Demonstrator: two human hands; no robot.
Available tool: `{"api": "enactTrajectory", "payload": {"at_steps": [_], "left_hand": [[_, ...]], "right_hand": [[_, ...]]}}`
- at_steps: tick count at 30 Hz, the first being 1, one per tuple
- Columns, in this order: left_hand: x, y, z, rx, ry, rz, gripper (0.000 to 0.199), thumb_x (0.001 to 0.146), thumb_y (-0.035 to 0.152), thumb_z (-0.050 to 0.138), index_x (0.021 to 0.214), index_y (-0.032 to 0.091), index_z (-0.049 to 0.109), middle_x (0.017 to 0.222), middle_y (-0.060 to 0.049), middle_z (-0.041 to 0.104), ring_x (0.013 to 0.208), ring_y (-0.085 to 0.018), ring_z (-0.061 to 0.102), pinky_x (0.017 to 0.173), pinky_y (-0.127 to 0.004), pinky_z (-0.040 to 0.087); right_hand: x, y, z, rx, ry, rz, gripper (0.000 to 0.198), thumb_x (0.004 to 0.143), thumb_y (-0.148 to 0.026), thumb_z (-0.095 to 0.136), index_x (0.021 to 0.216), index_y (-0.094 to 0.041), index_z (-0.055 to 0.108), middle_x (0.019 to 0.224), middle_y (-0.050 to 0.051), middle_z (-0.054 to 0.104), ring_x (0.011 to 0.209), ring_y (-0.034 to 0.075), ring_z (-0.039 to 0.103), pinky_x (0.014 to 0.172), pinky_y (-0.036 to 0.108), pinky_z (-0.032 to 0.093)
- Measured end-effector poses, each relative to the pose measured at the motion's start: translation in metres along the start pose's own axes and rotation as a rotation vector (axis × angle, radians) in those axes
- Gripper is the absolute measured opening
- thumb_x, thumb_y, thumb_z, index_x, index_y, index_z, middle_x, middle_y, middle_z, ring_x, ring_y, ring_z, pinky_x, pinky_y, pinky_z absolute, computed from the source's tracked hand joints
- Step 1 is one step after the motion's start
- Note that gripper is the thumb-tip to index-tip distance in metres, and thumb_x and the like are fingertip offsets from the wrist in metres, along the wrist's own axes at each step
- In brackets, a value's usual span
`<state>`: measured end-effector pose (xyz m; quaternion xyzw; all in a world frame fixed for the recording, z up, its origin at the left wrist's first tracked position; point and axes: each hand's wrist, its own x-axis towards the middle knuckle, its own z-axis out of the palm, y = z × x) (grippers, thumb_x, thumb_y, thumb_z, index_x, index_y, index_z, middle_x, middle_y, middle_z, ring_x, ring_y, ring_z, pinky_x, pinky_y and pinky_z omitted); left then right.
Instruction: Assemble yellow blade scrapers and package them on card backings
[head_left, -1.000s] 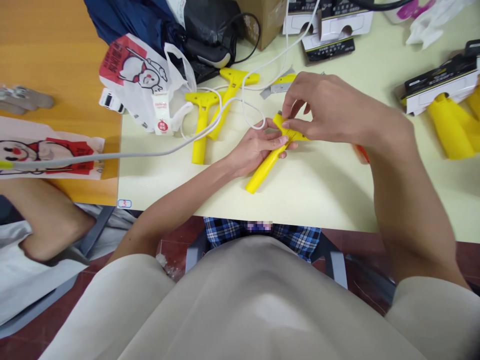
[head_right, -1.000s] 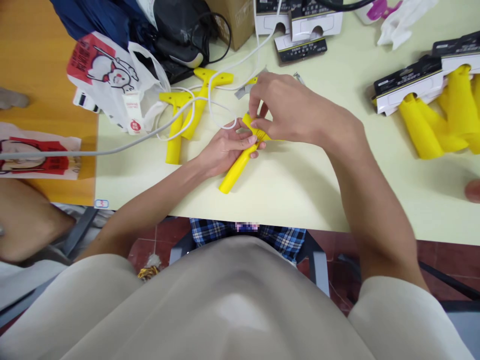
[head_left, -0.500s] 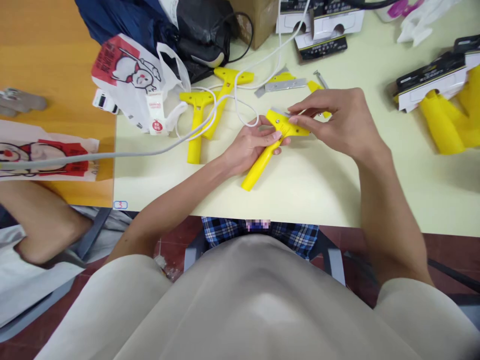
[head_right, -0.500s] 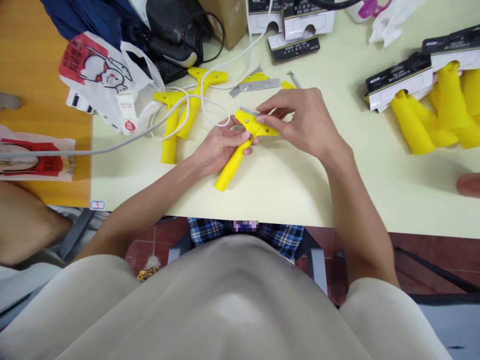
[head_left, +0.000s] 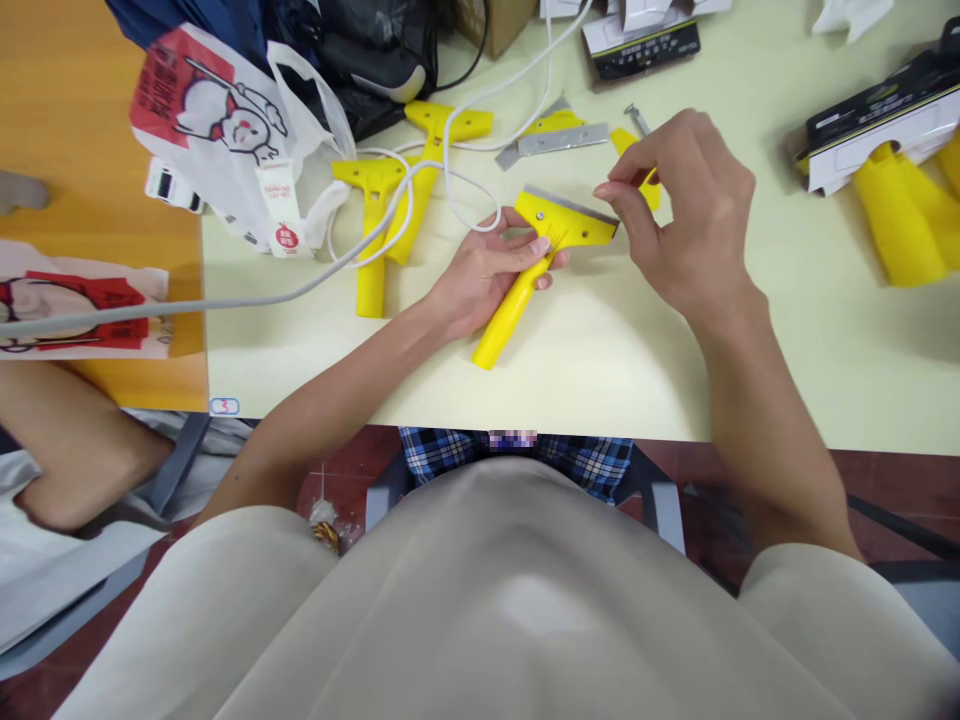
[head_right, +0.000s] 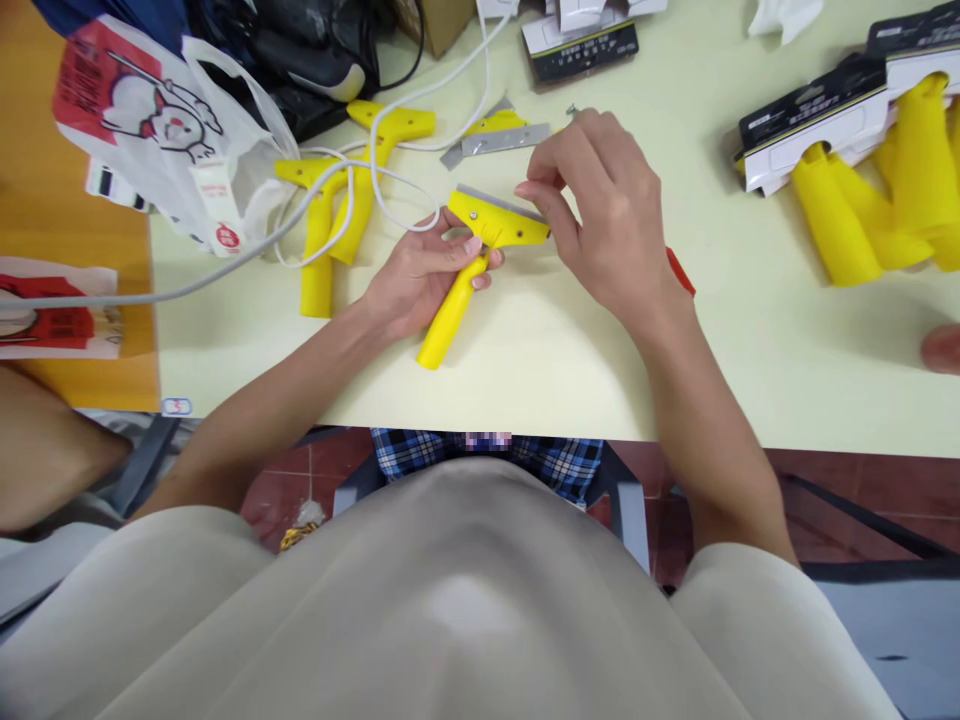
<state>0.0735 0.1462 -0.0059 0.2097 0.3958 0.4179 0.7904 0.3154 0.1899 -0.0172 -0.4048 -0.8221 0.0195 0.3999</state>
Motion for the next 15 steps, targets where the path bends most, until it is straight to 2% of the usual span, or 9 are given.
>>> {"api": "enactTrajectory", "payload": {"at_steps": [2,3,6,9,12,15], "left_hand": [[0.000,0.000,0.001,-0.030,0.057,-0.014,0.034,0.098,0.007,0.091,0.113,0.021,0.063,0.108,-0.001,0.080,0.108,-0.020,0.088,0.080,-0.024,0.063],[0.000,0.000,0.001,-0.048,0.082,-0.013,0.032,0.100,0.007,0.089,0.114,0.021,0.064,0.108,-0.001,0.080,0.108,-0.020,0.089,0.081,-0.024,0.063],[0.002,0.001,0.001,-0.077,0.113,0.025,0.028,0.104,0.005,0.084,0.114,0.022,0.064,0.109,0.000,0.080,0.108,-0.019,0.090,0.080,-0.022,0.062],[0.005,0.002,-0.001,-0.067,0.101,0.065,0.028,0.103,0.002,0.082,0.109,0.022,0.063,0.105,0.000,0.080,0.105,-0.018,0.089,0.076,-0.021,0.059],[0.005,0.004,0.000,-0.072,0.110,0.069,0.028,0.104,0.002,0.080,0.108,0.022,0.063,0.101,0.000,0.080,0.101,-0.017,0.088,0.075,-0.020,0.059],[0.003,0.004,0.002,-0.102,0.133,0.045,0.029,0.103,0.001,0.081,0.113,0.023,0.064,0.101,0.000,0.081,0.101,-0.018,0.088,0.076,-0.021,0.060]], "right_hand": [[0.000,-0.003,0.002,-0.008,0.051,-0.063,0.026,0.119,-0.049,0.053,0.112,-0.029,0.066,0.102,0.005,0.072,0.099,0.022,0.063,0.084,0.041,0.051],[0.000,-0.004,0.002,-0.001,0.026,-0.055,0.028,0.119,-0.050,0.052,0.111,-0.029,0.068,0.103,0.006,0.073,0.101,0.023,0.064,0.087,0.041,0.052],[0.000,-0.008,0.000,0.056,-0.159,0.102,0.030,0.113,-0.057,0.053,0.117,-0.038,0.075,0.116,0.005,0.079,0.111,0.025,0.066,0.104,0.047,0.057],[-0.002,-0.007,0.001,0.129,-0.212,0.176,0.027,0.108,-0.061,0.055,0.121,-0.050,0.075,0.124,0.000,0.082,0.116,0.026,0.069,0.110,0.050,0.059],[-0.007,-0.002,0.008,0.097,-0.131,0.106,0.036,0.115,-0.065,0.047,0.119,-0.049,0.078,0.119,-0.001,0.084,0.112,0.023,0.075,0.104,0.048,0.063],[-0.011,0.005,0.013,0.013,-0.048,0.002,0.037,0.114,-0.067,0.049,0.116,-0.043,0.078,0.112,0.000,0.083,0.106,0.023,0.074,0.098,0.047,0.062]]}}
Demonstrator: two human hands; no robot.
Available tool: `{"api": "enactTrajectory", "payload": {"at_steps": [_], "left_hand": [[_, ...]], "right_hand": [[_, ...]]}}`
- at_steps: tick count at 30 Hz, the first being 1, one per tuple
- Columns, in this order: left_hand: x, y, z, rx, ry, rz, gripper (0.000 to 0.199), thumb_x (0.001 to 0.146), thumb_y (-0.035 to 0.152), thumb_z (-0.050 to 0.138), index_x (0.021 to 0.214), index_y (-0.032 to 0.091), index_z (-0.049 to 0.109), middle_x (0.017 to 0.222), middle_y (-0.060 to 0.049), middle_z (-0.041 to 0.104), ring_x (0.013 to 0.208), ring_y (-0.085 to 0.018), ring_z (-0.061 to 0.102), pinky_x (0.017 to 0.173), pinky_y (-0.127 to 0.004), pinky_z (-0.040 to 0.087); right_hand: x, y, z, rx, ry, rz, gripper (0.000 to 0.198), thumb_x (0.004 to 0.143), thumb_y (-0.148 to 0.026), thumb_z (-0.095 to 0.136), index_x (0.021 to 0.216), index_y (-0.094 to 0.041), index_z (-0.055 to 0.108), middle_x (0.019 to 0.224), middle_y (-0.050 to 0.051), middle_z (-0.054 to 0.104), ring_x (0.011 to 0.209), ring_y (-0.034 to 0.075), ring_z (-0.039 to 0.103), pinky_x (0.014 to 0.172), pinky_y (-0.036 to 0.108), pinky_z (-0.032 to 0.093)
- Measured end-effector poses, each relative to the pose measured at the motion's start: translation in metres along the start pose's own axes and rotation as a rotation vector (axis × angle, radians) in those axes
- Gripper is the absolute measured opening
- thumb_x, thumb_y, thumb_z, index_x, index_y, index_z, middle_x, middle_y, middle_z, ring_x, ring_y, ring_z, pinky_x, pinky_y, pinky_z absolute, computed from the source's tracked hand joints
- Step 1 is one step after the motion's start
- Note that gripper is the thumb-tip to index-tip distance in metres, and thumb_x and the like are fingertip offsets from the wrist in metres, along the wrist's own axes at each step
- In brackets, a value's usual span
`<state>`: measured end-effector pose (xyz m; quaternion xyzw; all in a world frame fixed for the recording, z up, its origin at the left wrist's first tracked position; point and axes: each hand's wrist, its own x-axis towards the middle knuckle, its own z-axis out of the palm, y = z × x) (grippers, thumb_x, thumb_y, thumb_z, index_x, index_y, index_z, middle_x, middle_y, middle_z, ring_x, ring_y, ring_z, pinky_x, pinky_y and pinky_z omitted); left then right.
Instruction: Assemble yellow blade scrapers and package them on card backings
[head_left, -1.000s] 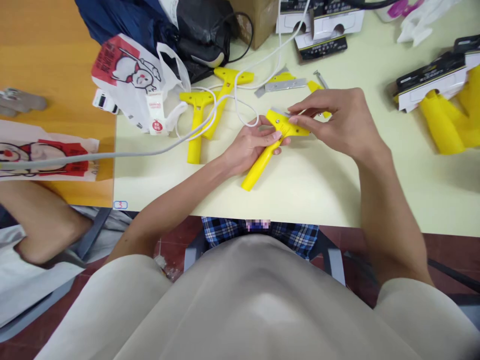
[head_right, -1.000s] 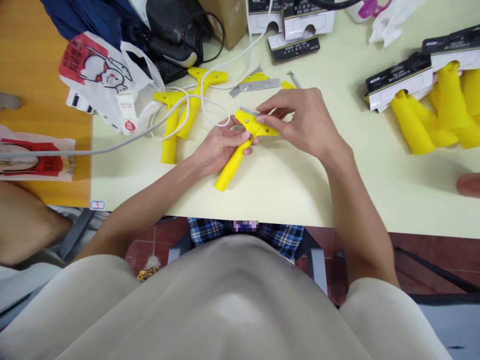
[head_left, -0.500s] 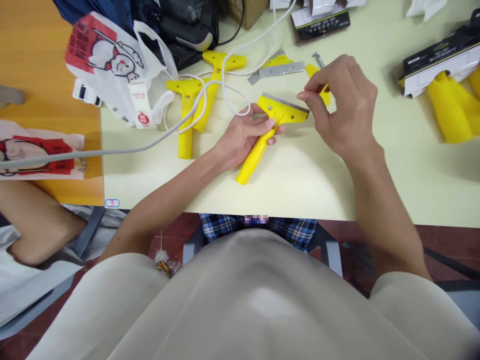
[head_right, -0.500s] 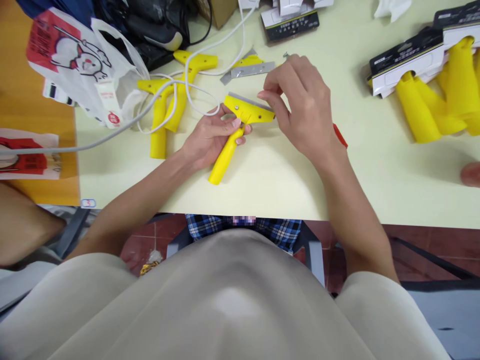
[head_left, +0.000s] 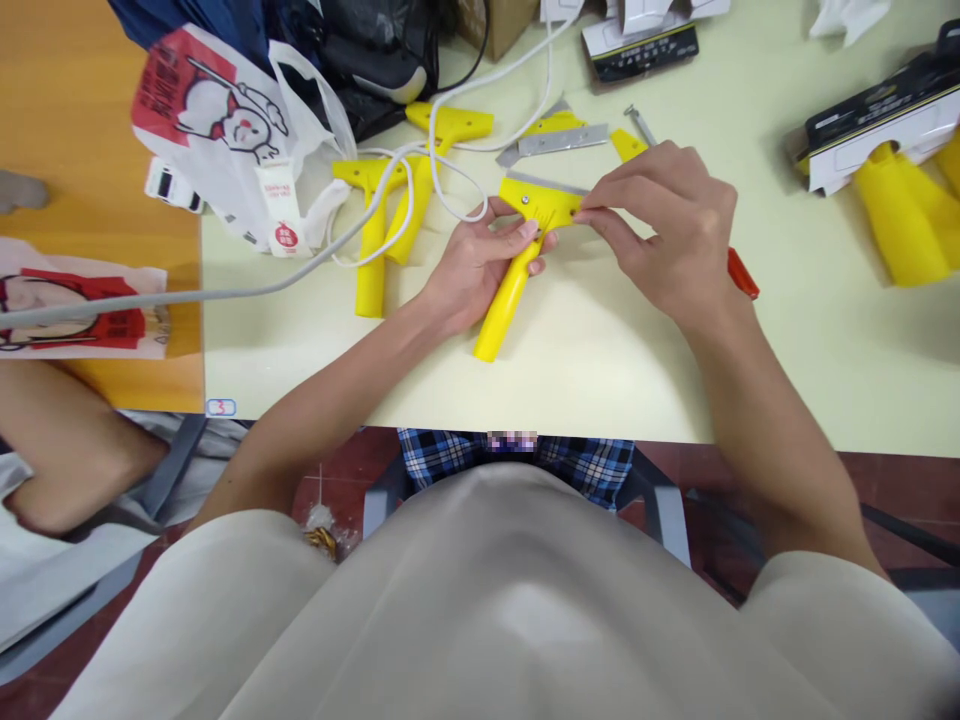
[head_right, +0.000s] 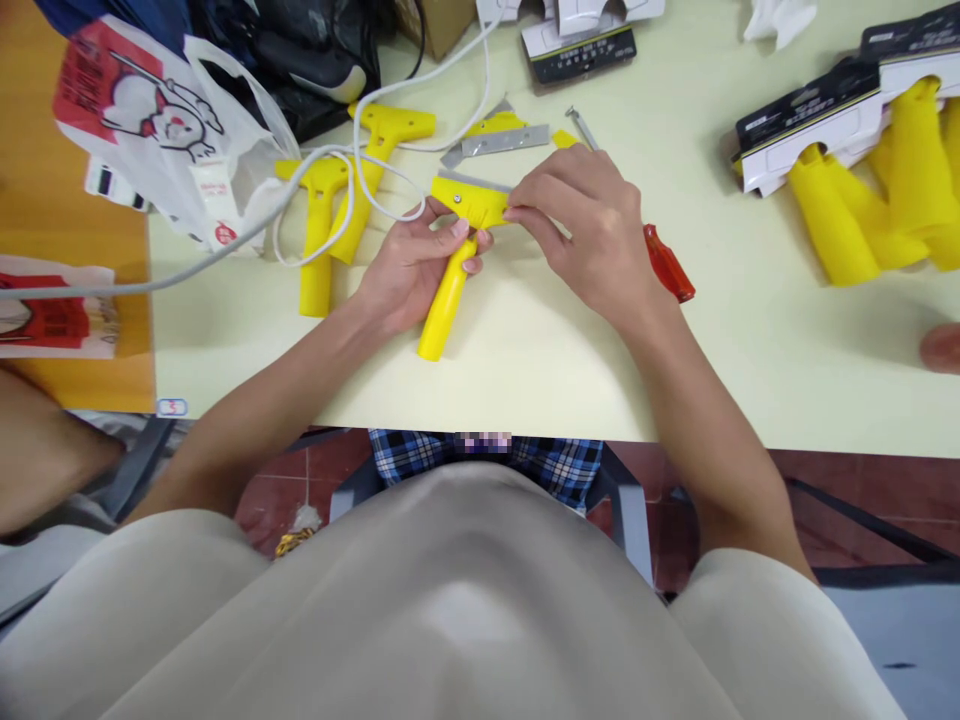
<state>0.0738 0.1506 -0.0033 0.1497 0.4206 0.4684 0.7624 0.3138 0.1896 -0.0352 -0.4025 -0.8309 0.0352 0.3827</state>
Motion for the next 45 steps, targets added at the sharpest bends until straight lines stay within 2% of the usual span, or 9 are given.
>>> {"api": "enactTrajectory", "payload": {"at_steps": [5,7,10,14,20,25,32,39,45], "left_hand": [[-0.002,0.000,0.001,-0.015,0.035,-0.035,0.030,0.103,0.000,0.083,0.114,0.022,0.065,0.103,-0.001,0.082,0.093,-0.015,0.086,0.078,-0.023,0.059],[-0.002,-0.001,0.001,0.009,-0.024,0.001,0.024,0.107,-0.001,0.077,0.105,0.020,0.064,0.103,-0.002,0.080,0.089,-0.013,0.084,0.076,-0.023,0.056],[-0.002,-0.001,0.000,0.068,-0.106,0.062,0.024,0.112,0.000,0.067,0.099,0.019,0.062,0.104,-0.002,0.080,0.091,-0.012,0.082,0.076,-0.021,0.053],[-0.001,-0.002,-0.001,0.061,-0.037,0.032,0.021,0.109,0.001,0.074,0.102,0.019,0.066,0.106,-0.003,0.082,0.098,-0.014,0.085,0.079,-0.021,0.056],[0.001,-0.004,-0.006,0.063,-0.075,0.069,0.022,0.107,0.002,0.078,0.103,0.021,0.068,0.106,-0.004,0.083,0.097,-0.017,0.086,0.077,-0.025,0.060],[0.000,-0.004,-0.006,0.098,-0.078,0.065,0.023,0.104,0.003,0.080,0.105,0.021,0.067,0.105,-0.004,0.083,0.100,-0.018,0.087,0.079,-0.026,0.062],[-0.002,-0.003,-0.004,0.107,-0.126,0.075,0.030,0.100,0.005,0.086,0.100,0.023,0.062,0.102,-0.002,0.080,0.096,-0.016,0.084,0.074,-0.022,0.059],[0.001,-0.003,-0.007,0.139,-0.138,0.090,0.033,0.096,0.011,0.091,0.102,0.024,0.061,0.101,-0.001,0.079,0.102,-0.017,0.084,0.075,-0.023,0.061],[0.000,-0.003,-0.006,0.075,-0.141,0.078,0.038,0.094,0.008,0.094,0.104,0.025,0.061,0.100,0.001,0.078,0.096,-0.016,0.084,0.074,-0.024,0.061]], "right_hand": [[-0.001,0.004,-0.002,-0.072,-0.068,0.002,0.046,0.116,-0.072,0.047,0.115,-0.041,0.081,0.115,0.003,0.082,0.110,0.024,0.071,0.098,0.048,0.055],[0.000,0.003,-0.003,-0.079,-0.099,0.014,0.048,0.116,-0.072,0.047,0.119,-0.040,0.083,0.119,0.004,0.081,0.112,0.025,0.070,0.100,0.050,0.053],[0.000,0.002,-0.005,-0.058,-0.066,-0.057,0.042,0.118,-0.067,0.052,0.120,-0.039,0.083,0.119,0.003,0.079,0.110,0.024,0.068,0.098,0.048,0.051],[0.001,-0.001,-0.006,0.004,-0.130,-0.020,0.050,0.119,-0.072,0.043,0.116,-0.038,0.080,0.120,0.003,0.078,0.113,0.023,0.067,0.101,0.048,0.051],[0.008,-0.008,-0.011,0.110,-0.087,0.052,0.065,0.109,-0.092,0.047,0.106,-0.035,0.078,0.106,0.005,0.077,0.105,0.025,0.066,0.102,0.050,0.053],[0.012,-0.007,-0.012,0.180,-0.164,0.101,0.063,0.099,-0.098,0.056,0.098,-0.039,0.077,0.104,0.003,0.078,0.105,0.026,0.065,0.107,0.052,0.051],[0.007,0.002,-0.003,0.188,-0.180,0.152,0.056,0.100,-0.093,0.056,0.105,-0.044,0.084,0.112,0.004,0.080,0.110,0.027,0.067,0.109,0.055,0.058],[0.002,0.010,0.005,0.197,-0.056,0.035,0.046,0.106,-0.081,0.056,0.110,-0.047,0.086,0.112,0.004,0.081,0.106,0.025,0.072,0.098,0.050,0.063],[0.004,0.002,0.000,0.124,-0.050,0.149,0.042,0.109,-0.078,0.054,0.110,-0.049,0.085,0.114,0.001,0.082,0.116,0.027,0.073,0.110,0.053,0.065]]}}
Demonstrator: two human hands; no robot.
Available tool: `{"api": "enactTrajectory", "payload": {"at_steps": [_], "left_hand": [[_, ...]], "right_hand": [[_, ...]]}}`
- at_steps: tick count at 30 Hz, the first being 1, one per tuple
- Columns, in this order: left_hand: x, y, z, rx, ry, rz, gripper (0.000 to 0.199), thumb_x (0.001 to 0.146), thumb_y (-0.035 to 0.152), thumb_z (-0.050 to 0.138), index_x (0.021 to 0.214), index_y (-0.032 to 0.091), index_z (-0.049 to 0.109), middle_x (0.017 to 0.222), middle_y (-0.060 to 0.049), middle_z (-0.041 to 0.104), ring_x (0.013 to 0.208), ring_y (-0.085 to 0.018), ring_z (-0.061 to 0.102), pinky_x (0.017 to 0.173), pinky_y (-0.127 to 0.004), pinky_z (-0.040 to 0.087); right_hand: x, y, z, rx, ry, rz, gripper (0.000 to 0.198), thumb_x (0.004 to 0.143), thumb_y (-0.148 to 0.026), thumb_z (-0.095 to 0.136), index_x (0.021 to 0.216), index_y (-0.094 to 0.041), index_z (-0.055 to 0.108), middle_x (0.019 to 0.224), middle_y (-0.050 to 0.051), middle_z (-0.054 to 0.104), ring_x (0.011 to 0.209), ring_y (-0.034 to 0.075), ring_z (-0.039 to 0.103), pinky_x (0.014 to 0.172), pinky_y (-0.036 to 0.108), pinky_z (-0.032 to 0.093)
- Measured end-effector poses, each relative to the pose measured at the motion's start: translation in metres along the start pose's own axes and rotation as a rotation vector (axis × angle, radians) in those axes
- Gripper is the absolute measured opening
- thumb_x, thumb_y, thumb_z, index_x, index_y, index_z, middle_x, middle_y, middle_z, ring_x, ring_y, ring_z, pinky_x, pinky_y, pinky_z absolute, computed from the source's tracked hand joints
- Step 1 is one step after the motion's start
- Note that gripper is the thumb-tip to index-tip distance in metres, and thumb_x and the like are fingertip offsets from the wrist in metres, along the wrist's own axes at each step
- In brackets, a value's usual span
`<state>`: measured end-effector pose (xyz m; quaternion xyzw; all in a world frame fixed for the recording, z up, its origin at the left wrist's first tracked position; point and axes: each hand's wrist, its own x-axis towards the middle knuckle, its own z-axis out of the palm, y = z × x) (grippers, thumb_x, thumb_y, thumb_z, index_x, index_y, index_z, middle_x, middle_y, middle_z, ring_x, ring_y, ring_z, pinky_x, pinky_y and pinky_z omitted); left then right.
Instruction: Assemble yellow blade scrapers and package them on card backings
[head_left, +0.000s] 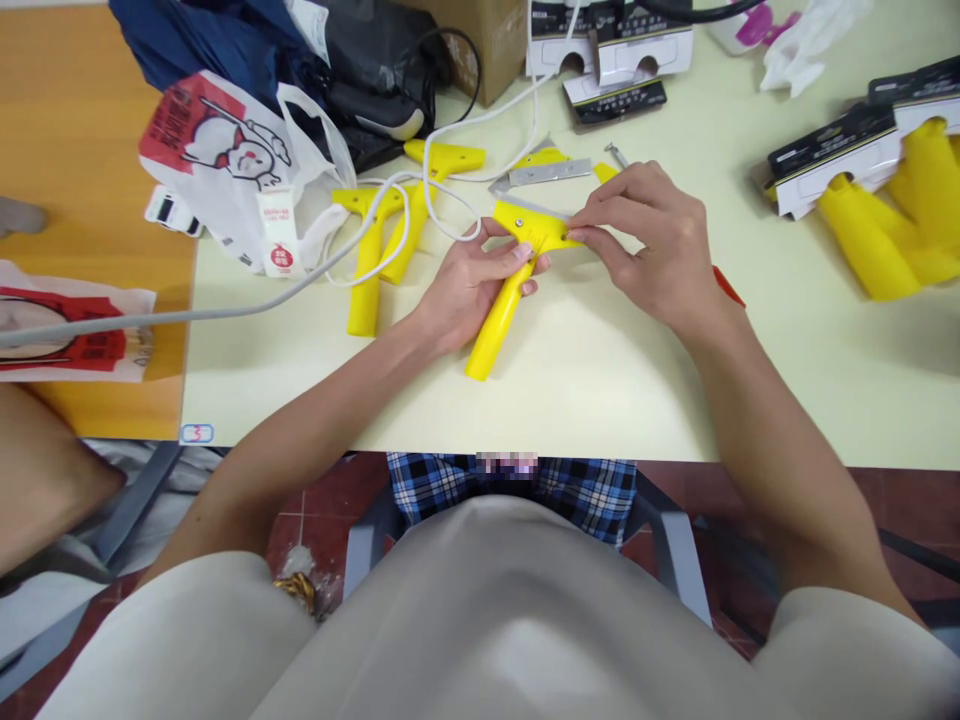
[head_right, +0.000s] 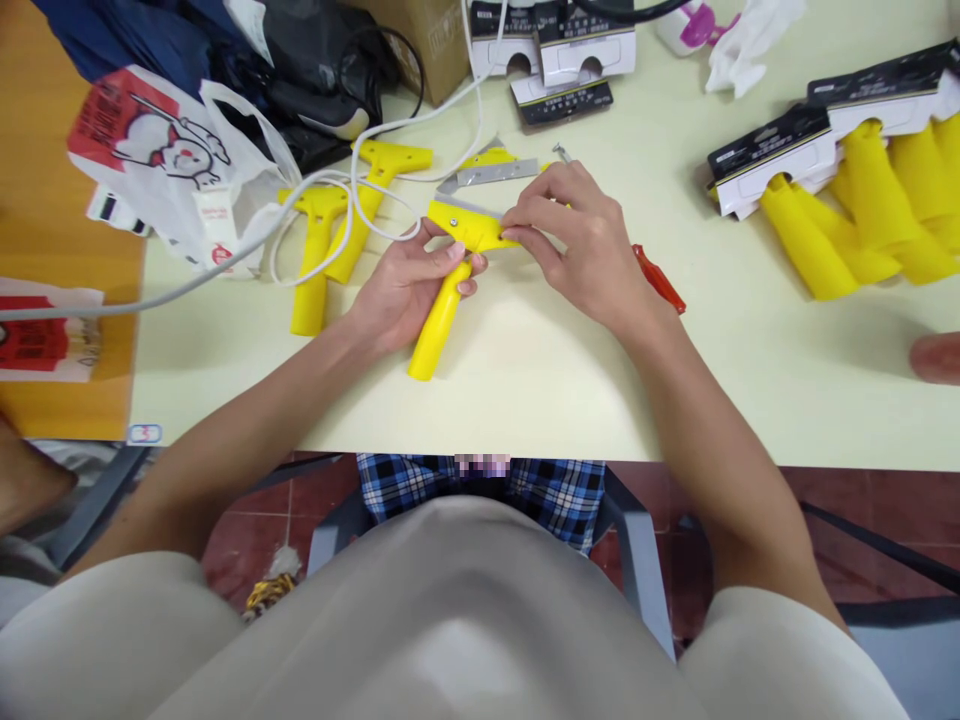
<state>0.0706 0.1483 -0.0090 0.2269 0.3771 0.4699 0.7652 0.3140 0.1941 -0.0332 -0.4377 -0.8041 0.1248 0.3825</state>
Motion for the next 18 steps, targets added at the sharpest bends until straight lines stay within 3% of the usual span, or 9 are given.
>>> {"api": "enactTrajectory", "payload": {"at_steps": [3,8,11,15,18], "left_hand": [[0.000,0.000,0.000,-0.001,0.023,-0.018,0.041,0.093,0.008,0.095,0.105,0.025,0.060,0.101,0.001,0.079,0.097,-0.017,0.085,0.075,-0.025,0.062],[0.001,-0.001,-0.002,0.012,-0.051,0.022,0.037,0.094,0.008,0.094,0.103,0.024,0.061,0.103,-0.001,0.080,0.104,-0.019,0.086,0.074,-0.025,0.059],[0.000,-0.001,-0.002,0.033,-0.069,0.038,0.032,0.098,0.003,0.087,0.101,0.022,0.061,0.104,-0.002,0.082,0.103,-0.018,0.086,0.073,-0.024,0.057],[-0.001,-0.001,0.000,0.052,-0.017,0.006,0.025,0.105,0.001,0.079,0.102,0.021,0.064,0.106,-0.003,0.083,0.099,-0.018,0.086,0.076,-0.025,0.057],[0.000,-0.001,0.000,0.047,0.024,-0.012,0.022,0.106,0.003,0.079,0.104,0.021,0.068,0.106,-0.003,0.083,0.102,-0.020,0.087,0.080,-0.028,0.058]], "right_hand": [[0.001,0.002,-0.001,0.012,-0.029,0.000,0.042,0.106,-0.080,0.057,0.109,-0.048,0.084,0.112,0.003,0.081,0.115,0.028,0.071,0.111,0.055,0.063],[0.003,0.003,-0.003,0.011,-0.070,-0.003,0.048,0.103,-0.087,0.057,0.109,-0.046,0.082,0.117,0.005,0.078,0.114,0.029,0.067,0.110,0.057,0.059],[0.003,-0.001,-0.008,-0.037,-0.058,-0.073,0.054,0.103,-0.089,0.058,0.109,-0.042,0.082,0.119,0.007,0.075,0.115,0.027,0.066,0.104,0.052,0.059],[0.003,-0.009,-0.012,-0.012,-0.052,-0.108,0.057,0.111,-0.082,0.054,0.112,-0.034,0.084,0.123,0.011,0.072,0.116,0.023,0.067,0.103,0.046,0.058],[0.003,-0.012,-0.010,0.107,-0.006,-0.076,0.053,0.107,-0.078,0.070,0.108,-0.027,0.085,0.122,0.012,0.072,0.116,0.023,0.070,0.096,0.045,0.059]]}}
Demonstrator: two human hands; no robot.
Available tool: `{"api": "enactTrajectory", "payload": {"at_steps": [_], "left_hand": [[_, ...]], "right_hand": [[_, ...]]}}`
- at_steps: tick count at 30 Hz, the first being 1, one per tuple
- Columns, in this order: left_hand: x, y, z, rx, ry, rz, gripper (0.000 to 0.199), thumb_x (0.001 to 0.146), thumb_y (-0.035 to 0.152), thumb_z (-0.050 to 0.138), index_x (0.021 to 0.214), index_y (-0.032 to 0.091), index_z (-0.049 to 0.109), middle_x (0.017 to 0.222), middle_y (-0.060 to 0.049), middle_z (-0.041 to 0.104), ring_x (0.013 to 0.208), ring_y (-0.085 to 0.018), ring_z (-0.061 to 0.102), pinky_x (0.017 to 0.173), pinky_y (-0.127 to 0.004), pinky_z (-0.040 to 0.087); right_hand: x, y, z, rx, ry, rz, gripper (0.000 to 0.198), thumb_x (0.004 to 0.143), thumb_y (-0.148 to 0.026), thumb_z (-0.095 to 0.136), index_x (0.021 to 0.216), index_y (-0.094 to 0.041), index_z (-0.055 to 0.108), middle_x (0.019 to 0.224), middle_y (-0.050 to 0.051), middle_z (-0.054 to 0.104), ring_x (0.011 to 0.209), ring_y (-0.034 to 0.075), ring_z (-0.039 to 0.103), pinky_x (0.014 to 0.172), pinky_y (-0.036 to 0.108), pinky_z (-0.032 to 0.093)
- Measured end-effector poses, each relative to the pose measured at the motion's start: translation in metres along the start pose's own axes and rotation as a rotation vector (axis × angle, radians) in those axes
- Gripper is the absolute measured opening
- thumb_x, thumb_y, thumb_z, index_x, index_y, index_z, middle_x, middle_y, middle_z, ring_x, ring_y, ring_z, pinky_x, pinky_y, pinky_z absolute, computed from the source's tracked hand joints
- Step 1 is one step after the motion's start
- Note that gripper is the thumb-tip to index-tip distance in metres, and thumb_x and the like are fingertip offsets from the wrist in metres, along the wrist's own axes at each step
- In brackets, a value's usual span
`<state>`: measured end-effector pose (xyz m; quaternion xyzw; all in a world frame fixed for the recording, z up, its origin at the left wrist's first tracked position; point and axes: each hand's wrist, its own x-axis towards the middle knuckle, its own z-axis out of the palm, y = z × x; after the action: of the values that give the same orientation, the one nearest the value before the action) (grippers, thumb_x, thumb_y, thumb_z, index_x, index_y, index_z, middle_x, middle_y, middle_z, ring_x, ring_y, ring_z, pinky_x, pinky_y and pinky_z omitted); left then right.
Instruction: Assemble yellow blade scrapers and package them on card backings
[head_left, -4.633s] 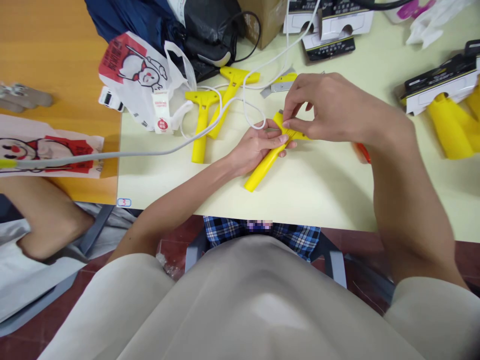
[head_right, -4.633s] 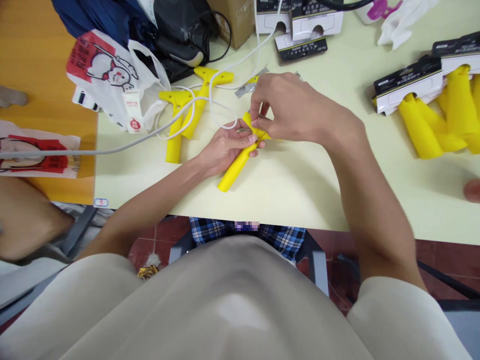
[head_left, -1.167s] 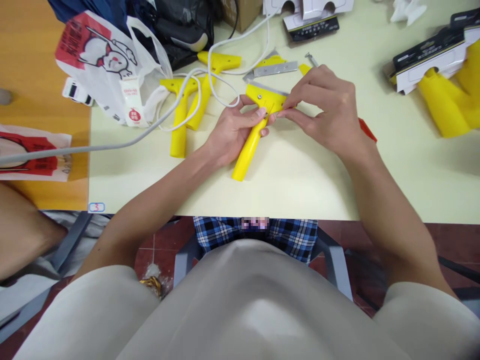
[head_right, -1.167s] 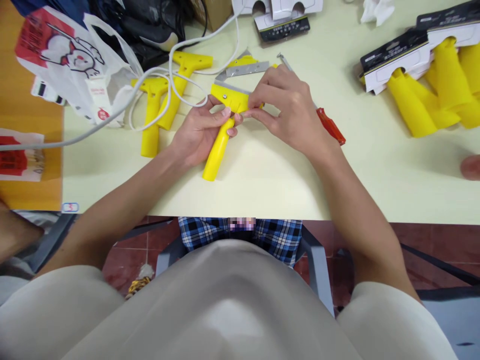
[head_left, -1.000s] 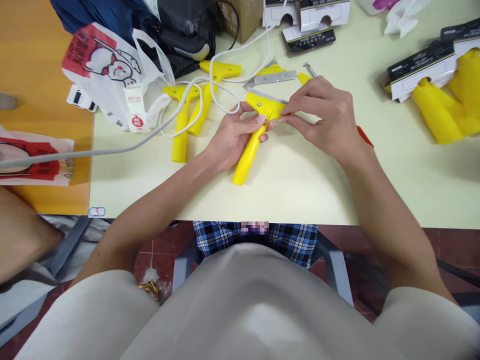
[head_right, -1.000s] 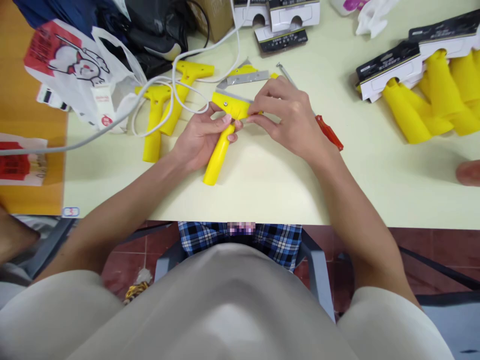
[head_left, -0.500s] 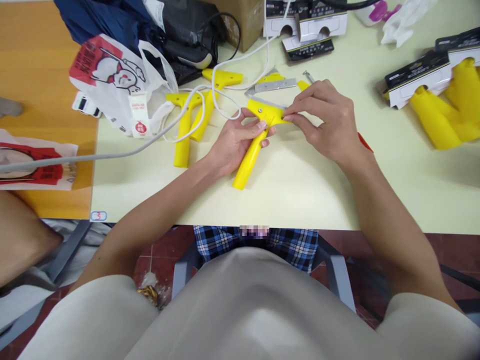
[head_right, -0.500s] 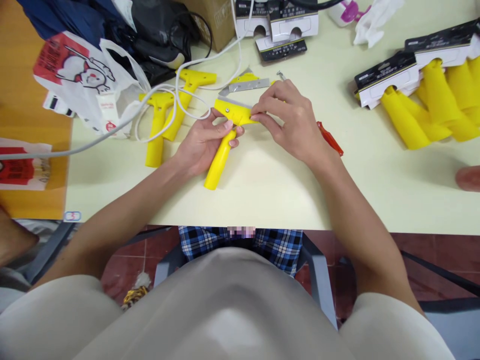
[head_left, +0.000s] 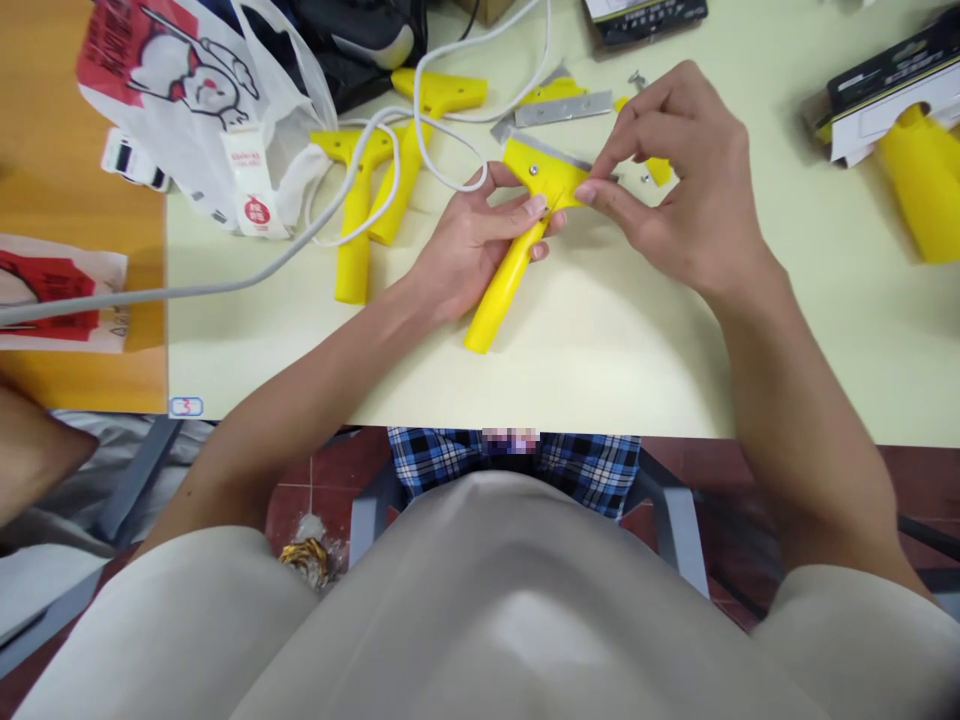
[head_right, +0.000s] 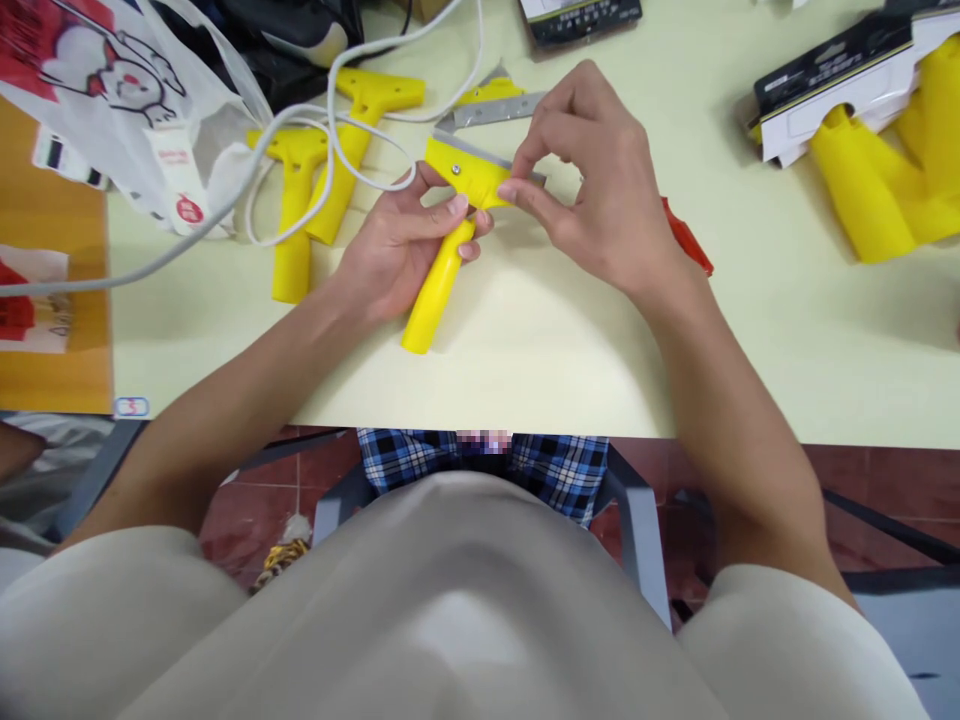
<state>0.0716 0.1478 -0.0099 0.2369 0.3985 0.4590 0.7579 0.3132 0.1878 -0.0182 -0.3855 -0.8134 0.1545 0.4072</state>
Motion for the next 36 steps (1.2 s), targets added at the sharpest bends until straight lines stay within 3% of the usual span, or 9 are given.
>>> {"api": "enactTrajectory", "payload": {"at_steps": [4,6,10,13,17,19,22,28,36], "left_hand": [[0.000,-0.001,0.000,-0.024,0.033,-0.031,0.020,0.107,0.006,0.080,0.109,0.023,0.069,0.108,-0.002,0.084,0.105,-0.022,0.088,0.080,-0.028,0.059],[0.000,-0.001,0.000,-0.030,0.059,-0.054,0.021,0.107,0.006,0.079,0.111,0.024,0.069,0.107,-0.002,0.084,0.106,-0.023,0.089,0.080,-0.028,0.059],[-0.001,-0.001,0.000,-0.007,0.056,-0.043,0.022,0.106,0.007,0.081,0.111,0.025,0.069,0.107,-0.002,0.084,0.111,-0.024,0.088,0.080,-0.029,0.061],[-0.001,-0.001,-0.002,0.036,0.001,0.000,0.021,0.105,0.009,0.083,0.104,0.025,0.070,0.109,-0.002,0.085,0.113,-0.025,0.087,0.080,-0.030,0.060],[-0.001,-0.001,-0.003,0.028,-0.020,0.013,0.022,0.103,0.010,0.086,0.100,0.026,0.070,0.111,-0.003,0.086,0.114,-0.026,0.086,0.082,-0.033,0.061],[-0.001,-0.001,-0.003,0.038,-0.024,0.015,0.023,0.103,0.009,0.086,0.101,0.026,0.070,0.111,-0.003,0.086,0.113,-0.026,0.086,0.081,-0.032,0.061],[-0.001,-0.001,-0.002,0.045,-0.050,0.033,0.021,0.105,0.008,0.083,0.100,0.025,0.069,0.106,-0.004,0.085,0.108,-0.023,0.085,0.076,-0.029,0.059],[-0.003,0.000,0.002,0.000,-0.054,-0.002,0.022,0.107,0.002,0.075,0.102,0.023,0.069,0.101,-0.002,0.084,0.091,-0.016,0.084,0.071,-0.022,0.056],[-0.003,0.002,0.004,0.008,-0.044,0.004,0.021,0.111,0.001,0.069,0.102,0.020,0.072,0.101,-0.003,0.085,0.097,-0.016,0.087,0.072,-0.021,0.056]], "right_hand": [[0.000,-0.002,0.002,0.007,-0.041,0.104,0.017,0.100,-0.044,0.090,0.107,-0.030,0.083,0.125,0.008,0.075,0.123,0.023,0.073,0.093,0.044,0.063],[0.000,-0.003,0.001,0.021,-0.044,0.114,0.012,0.097,-0.032,0.091,0.105,-0.030,0.084,0.126,0.006,0.076,0.123,0.022,0.075,0.092,0.043,0.065],[0.000,-0.008,0.001,0.071,-0.012,0.136,0.013,0.096,-0.039,0.092,0.099,-0.028,0.085,0.122,0.006,0.080,0.123,0.022,0.077,0.086,0.040,0.063],[0.001,-0.011,0.008,0.148,0.022,0.232,0.038,0.095,-0.067,0.089,0.096,-0.030,0.082,0.112,0.005,0.081,0.107,0.023,0.077,0.080,0.042,0.059],[0.004,-0.001,0.024,0.299,0.098,0.374,0.082,0.058,-0.102,0.094,0.087,-0.028,0.074,0.093,0.005,0.079,0.070,0.016,0.062,0.059,0.038,0.042],[0.006,0.006,0.029,0.387,0.106,0.456,0.098,0.040,-0.107,0.096,0.091,-0.027,0.071,0.085,0.005,0.075,0.066,0.016,0.063,0.055,0.037,0.044],[0.007,0.005,0.025,0.490,0.093,0.531,0.107,0.029,-0.103,0.102,0.097,-0.025,0.074,0.076,0.004,0.072,0.063,0.020,0.069,0.056,0.040,0.055],[0.009,-0.026,-0.002,0.639,-0.089,0.653,0.061,0.059,-0.068,0.117,0.093,-0.027,0.087,0.087,0.004,0.076,0.080,0.018,0.077,0.070,0.033,0.061],[0.009,-0.024,-0.005,0.792,-0.098,0.718,0.058,0.056,-0.058,0.120,0.095,-0.027,0.091,0.102,0.004,0.080,0.091,0.018,0.078,0.082,0.032,0.069]]}}
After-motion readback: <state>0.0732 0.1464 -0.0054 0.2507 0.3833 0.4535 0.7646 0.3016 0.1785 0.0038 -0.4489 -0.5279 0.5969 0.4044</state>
